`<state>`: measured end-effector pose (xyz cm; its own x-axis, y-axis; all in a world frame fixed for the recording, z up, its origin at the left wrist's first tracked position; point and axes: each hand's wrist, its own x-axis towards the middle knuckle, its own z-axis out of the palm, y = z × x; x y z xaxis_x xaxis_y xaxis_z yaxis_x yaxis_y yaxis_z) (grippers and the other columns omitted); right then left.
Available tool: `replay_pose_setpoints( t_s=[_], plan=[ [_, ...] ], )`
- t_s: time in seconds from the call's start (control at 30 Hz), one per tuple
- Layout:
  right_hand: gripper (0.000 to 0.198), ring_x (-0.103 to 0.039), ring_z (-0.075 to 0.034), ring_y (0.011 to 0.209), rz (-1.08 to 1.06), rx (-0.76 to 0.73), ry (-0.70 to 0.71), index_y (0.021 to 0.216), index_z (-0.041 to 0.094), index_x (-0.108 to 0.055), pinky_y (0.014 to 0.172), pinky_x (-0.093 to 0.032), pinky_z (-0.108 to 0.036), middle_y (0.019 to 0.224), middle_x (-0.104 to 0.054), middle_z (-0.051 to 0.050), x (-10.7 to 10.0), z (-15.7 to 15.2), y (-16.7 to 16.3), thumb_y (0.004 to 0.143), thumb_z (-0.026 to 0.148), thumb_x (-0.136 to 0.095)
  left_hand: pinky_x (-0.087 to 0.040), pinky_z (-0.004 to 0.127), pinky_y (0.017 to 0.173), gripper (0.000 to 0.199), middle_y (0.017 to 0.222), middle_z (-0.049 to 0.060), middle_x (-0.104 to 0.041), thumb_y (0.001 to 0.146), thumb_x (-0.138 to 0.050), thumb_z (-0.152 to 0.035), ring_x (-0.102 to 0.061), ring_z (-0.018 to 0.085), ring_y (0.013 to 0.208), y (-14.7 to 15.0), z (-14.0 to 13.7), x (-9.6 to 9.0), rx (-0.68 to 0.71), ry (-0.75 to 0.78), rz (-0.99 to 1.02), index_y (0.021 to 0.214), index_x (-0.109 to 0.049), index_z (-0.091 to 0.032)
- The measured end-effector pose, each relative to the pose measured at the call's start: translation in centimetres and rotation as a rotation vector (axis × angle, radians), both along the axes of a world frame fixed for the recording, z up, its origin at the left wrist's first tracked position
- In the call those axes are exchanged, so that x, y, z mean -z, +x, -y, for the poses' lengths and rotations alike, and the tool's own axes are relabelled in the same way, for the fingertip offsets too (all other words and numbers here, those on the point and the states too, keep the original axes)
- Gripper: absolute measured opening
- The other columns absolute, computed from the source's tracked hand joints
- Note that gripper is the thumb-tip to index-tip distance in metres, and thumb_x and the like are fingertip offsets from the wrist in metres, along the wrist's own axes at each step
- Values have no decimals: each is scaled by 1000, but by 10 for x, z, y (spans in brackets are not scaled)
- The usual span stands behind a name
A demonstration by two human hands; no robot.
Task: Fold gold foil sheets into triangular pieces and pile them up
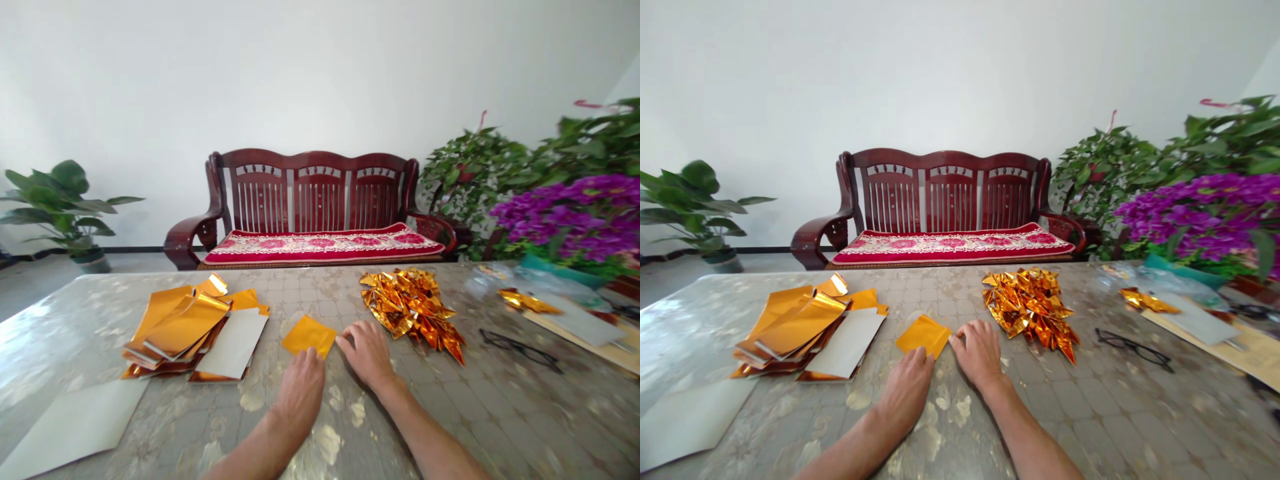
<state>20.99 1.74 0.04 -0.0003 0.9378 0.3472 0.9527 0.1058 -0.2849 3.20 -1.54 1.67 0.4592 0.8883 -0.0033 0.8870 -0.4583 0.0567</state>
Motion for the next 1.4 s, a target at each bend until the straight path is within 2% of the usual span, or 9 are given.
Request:
replay_pose_setpoints(
  t_s=[0.37,0.57,0.67,0.77,0.87,1.0,1.13,1.23,1.4],
  plan=[
    [8,-53,-22,97,-171,-44,-55,81,25,-68,86,-36,-34,98,-66,-3,2,-3,-20,80,33,-70,-47,29,85,29,101,7,-61,93,-41,-9,-59,19,95,-1,-6,13,31,-5,218,108,-63,-19],
    [12,-53,-22,91,-171,-52,-14,73,22,-62,82,-37,-33,89,-65,-2,6,-3,-26,79,27,-71,-47,26,79,26,92,4,-61,94,-41,-12,-61,16,87,-4,-12,18,-39,-27,448,96,-65,-21],
    [12,-54,-21,88,-190,-98,46,74,21,-58,79,-39,-31,86,-64,-2,8,-3,-27,81,22,-68,-50,28,80,25,97,4,-61,93,-40,-11,-62,16,89,-8,-18,22,-81,82,643,103,-61,-21],
    [8,-55,-20,87,-202,-200,151,79,21,-57,78,-40,-30,85,-64,-2,7,0,-28,83,17,-64,-51,33,91,33,116,8,-59,91,-48,-12,-61,19,106,-13,-24,25,-74,284,807,123,-52,-21],
    [5,-56,-20,85,-154,-295,293,84,20,-58,79,-40,-32,85,-65,-4,2,3,-28,87,18,-60,-51,34,96,56,133,11,-53,89,-56,-16,-58,21,117,-18,-28,24,-36,417,852,141,-37,-23],
    [11,-57,-19,83,-54,-409,445,82,20,-59,78,-40,-33,83,-66,-4,-8,8,-27,92,17,-53,-53,32,93,68,133,11,-55,88,-61,-18,-61,20,113,-22,-30,23,27,475,874,148,-30,-25],
    [18,-57,-18,84,19,-448,532,81,20,-59,78,-40,-32,81,-67,-4,-14,12,-27,94,13,-50,-55,28,83,52,109,5,-64,88,-57,-14,-65,16,94,-24,-32,23,63,441,949,137,-45,-23],
    [15,-57,-18,85,-5,-441,558,82,21,-61,79,-40,-32,82,-67,-3,-15,13,-28,93,13,-53,-53,26,77,26,92,1,-64,88,-53,-10,-63,14,85,-25,-34,22,76,417,1010,109,-62,-23],
    [18,-55,-21,92,-122,-314,527,99,21,-65,82,-40,-35,89,-68,-5,-12,11,-22,87,11,-55,-51,26,79,18,86,0,-64,84,-52,-7,-62,14,85,-27,-35,18,134,411,1139,85,-62,-21]
  ],
)
